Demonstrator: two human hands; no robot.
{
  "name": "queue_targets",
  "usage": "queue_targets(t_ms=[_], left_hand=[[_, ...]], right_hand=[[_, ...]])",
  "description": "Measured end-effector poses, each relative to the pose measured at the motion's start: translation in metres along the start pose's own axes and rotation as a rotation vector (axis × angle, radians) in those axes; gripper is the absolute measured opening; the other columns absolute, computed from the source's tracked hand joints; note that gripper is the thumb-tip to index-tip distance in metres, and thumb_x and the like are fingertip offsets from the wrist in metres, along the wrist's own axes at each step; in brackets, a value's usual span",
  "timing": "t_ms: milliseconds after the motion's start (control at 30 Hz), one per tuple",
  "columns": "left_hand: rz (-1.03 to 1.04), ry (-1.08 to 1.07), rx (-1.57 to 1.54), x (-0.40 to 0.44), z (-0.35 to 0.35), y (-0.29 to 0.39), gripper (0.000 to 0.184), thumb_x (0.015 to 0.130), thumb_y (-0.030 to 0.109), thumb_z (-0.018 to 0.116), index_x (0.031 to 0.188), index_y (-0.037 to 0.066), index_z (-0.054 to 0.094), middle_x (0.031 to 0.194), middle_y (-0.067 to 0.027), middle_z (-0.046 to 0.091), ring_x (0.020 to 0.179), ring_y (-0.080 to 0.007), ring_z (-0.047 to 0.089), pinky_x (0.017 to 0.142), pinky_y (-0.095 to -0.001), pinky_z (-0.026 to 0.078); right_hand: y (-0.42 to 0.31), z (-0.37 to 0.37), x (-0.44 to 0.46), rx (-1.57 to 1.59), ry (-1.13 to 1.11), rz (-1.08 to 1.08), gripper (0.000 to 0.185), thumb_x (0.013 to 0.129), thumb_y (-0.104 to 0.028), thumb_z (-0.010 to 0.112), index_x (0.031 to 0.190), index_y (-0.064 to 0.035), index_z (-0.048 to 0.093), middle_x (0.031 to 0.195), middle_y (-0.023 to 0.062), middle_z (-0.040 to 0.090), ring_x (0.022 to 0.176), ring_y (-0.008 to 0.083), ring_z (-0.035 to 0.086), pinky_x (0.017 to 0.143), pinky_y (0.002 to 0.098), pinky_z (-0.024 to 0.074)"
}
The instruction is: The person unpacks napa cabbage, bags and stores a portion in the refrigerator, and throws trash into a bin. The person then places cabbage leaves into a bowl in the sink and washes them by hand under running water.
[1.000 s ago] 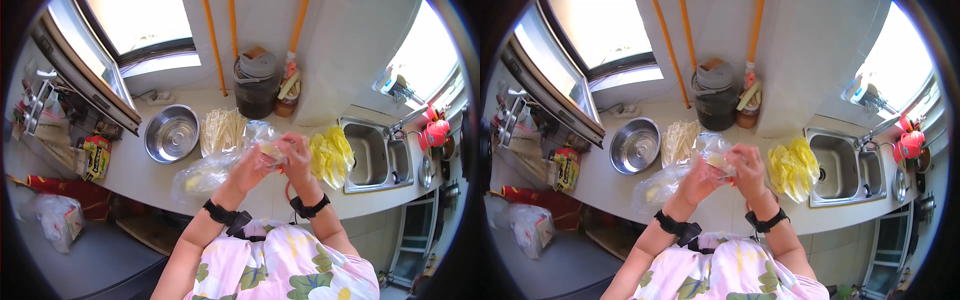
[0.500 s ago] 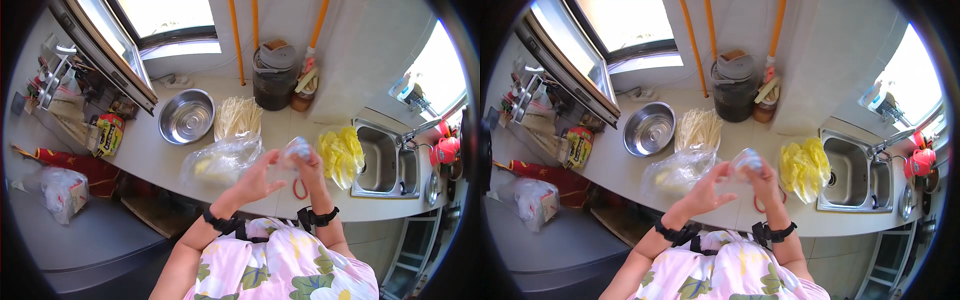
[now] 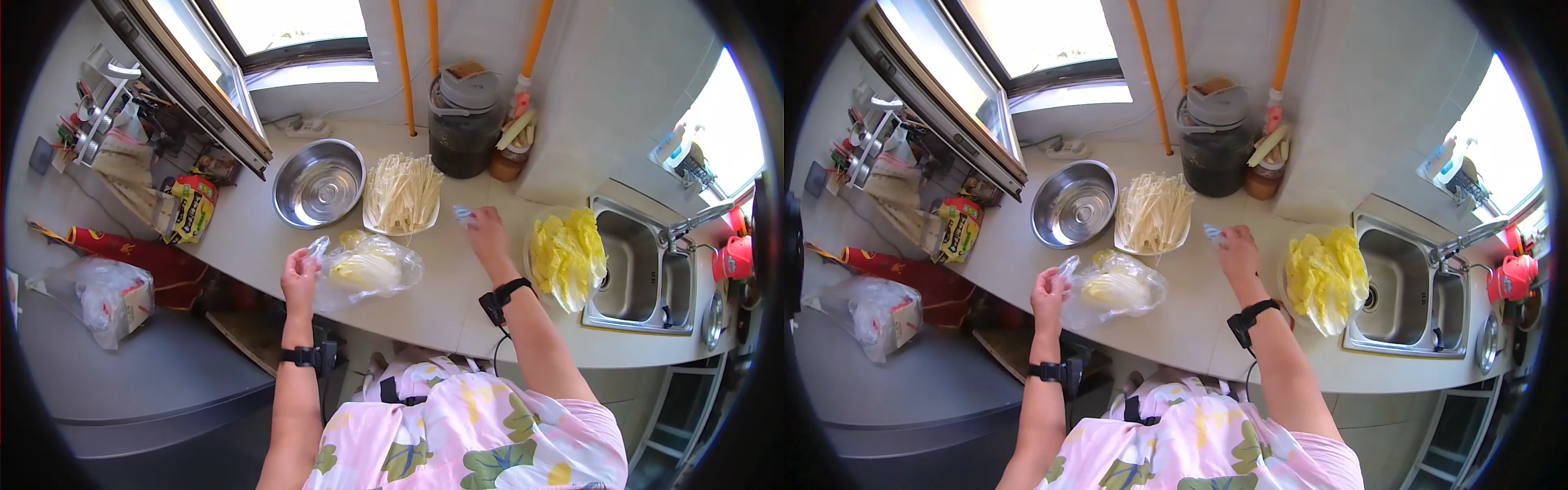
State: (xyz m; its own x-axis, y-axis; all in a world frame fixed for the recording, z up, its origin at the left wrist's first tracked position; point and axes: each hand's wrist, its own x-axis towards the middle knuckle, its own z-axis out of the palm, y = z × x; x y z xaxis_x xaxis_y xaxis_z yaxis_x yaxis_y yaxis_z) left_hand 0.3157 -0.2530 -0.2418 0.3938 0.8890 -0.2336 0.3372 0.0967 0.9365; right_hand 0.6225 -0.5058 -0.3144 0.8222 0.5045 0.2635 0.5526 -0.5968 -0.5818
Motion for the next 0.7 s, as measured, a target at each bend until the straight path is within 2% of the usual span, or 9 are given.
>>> queue_targets(t_ms=[100,133,200,300,400,467,533,633,700], left_hand=[[0.433,0.077,0.083,-0.032,0.006,0.005,0.035,0.085,0.006,0.063,0.119,0.000,0.054,0.107,-0.0100,0.061,0.096,-0.0197,0.059,0.086,-0.0301,0.047],[0.424,0.078,0.080,-0.050,0.004,0.010,0.035,0.085,0.006,0.063,0.119,0.000,0.054,0.107,-0.0100,0.061,0.096,-0.0197,0.059,0.086,-0.0301,0.047],[0.720,0.368,0.440,-0.084,-0.003,0.016,0.031,0.084,0.005,0.063,0.114,0.001,0.056,0.104,-0.0091,0.061,0.091,-0.0197,0.058,0.082,-0.0299,0.047],[0.644,0.271,0.406,-0.123,-0.011,-0.010,0.025,0.082,0.005,0.063,0.106,0.001,0.057,0.100,-0.0083,0.059,0.087,-0.0168,0.057,0.078,-0.0287,0.047],[-0.107,-0.238,0.080,-0.142,0.000,-0.090,0.014,0.088,0.009,0.060,0.101,0.002,0.061,0.085,-0.0016,0.061,0.074,-0.0105,0.059,0.067,-0.0245,0.049],[-0.546,-0.504,-0.068,-0.152,0.018,-0.107,0.029,0.092,0.011,0.054,0.119,-0.001,0.053,0.106,-0.0123,0.063,0.094,-0.0205,0.064,0.076,-0.0323,0.054],[-0.695,-0.573,-0.085,-0.143,0.031,-0.127,0.031,0.095,0.012,0.047,0.122,-0.004,0.049,0.113,-0.0165,0.061,0.097,-0.0252,0.064,0.079,-0.0347,0.054],[-0.702,-0.591,-0.243,-0.124,0.043,-0.139,0.029,0.095,0.009,0.043,0.120,-0.004,0.051,0.114,-0.0179,0.061,0.101,-0.0290,0.063,0.084,-0.0381,0.054],[-0.740,-0.633,-0.345,-0.119,0.044,-0.146,0.029,0.094,0.010,0.045,0.119,-0.004,0.052,0.115,-0.0177,0.060,0.102,-0.0296,0.062,0.086,-0.0396,0.053]], right_hand=[[-0.037,0.013,-0.024,-0.225,-0.077,-0.203,0.027,0.074,-0.014,0.064,0.100,-0.0069,0.063,0.106,0.0115,0.056,0.095,0.0308,0.058,0.083,0.0391,0.0487],[-0.045,0.017,-0.035,-0.230,-0.085,-0.205,0.027,0.074,-0.014,0.064,0.100,-0.0069,0.063,0.106,0.0115,0.056,0.095,0.0308,0.058,0.083,0.0391,0.0487],[-0.053,0.022,-0.053,-0.185,0.051,-0.384,0.020,0.074,-0.016,0.066,0.092,-0.0100,0.063,0.101,0.0070,0.059,0.094,0.0301,0.057,0.081,0.0377,0.0487],[-0.033,0.049,-0.062,-0.067,-0.135,-0.451,0.017,0.071,-0.014,0.066,0.087,-0.0091,0.062,0.093,0.0070,0.059,0.093,0.0303,0.057,0.079,0.0385,0.0488],[-0.056,0.042,-0.101,-0.002,-0.320,-0.481,0.016,0.067,-0.011,0.066,0.082,-0.0099,0.062,0.088,0.0081,0.059,0.091,0.0297,0.057,0.076,0.0391,0.0492],[-0.063,0.040,-0.139,0.146,-0.381,-0.458,0.017,0.069,-0.009,0.065,0.085,-0.0096,0.063,0.088,0.0092,0.059,0.089,0.0296,0.058,0.076,0.0390,0.0494],[-0.067,0.038,-0.156,0.306,-0.451,-0.434,0.018,0.071,-0.007,0.064,0.088,-0.0093,0.064,0.088,0.0103,0.060,0.088,0.0296,0.059,0.076,0.0389,0.0495],[-0.046,0.038,-0.153,0.627,-0.569,0.251,0.027,0.079,-0.012,0.061,0.105,-0.0075,0.064,0.089,0.0141,0.062,0.086,0.0294,0.062,0.079,0.0383,0.0494],[-0.032,0.023,-0.116,0.602,-0.354,0.303,0.026,0.079,-0.013,0.063,0.104,-0.0061,0.064,0.088,0.0126,0.062,0.083,0.0310,0.061,0.077,0.0380,0.0496]])
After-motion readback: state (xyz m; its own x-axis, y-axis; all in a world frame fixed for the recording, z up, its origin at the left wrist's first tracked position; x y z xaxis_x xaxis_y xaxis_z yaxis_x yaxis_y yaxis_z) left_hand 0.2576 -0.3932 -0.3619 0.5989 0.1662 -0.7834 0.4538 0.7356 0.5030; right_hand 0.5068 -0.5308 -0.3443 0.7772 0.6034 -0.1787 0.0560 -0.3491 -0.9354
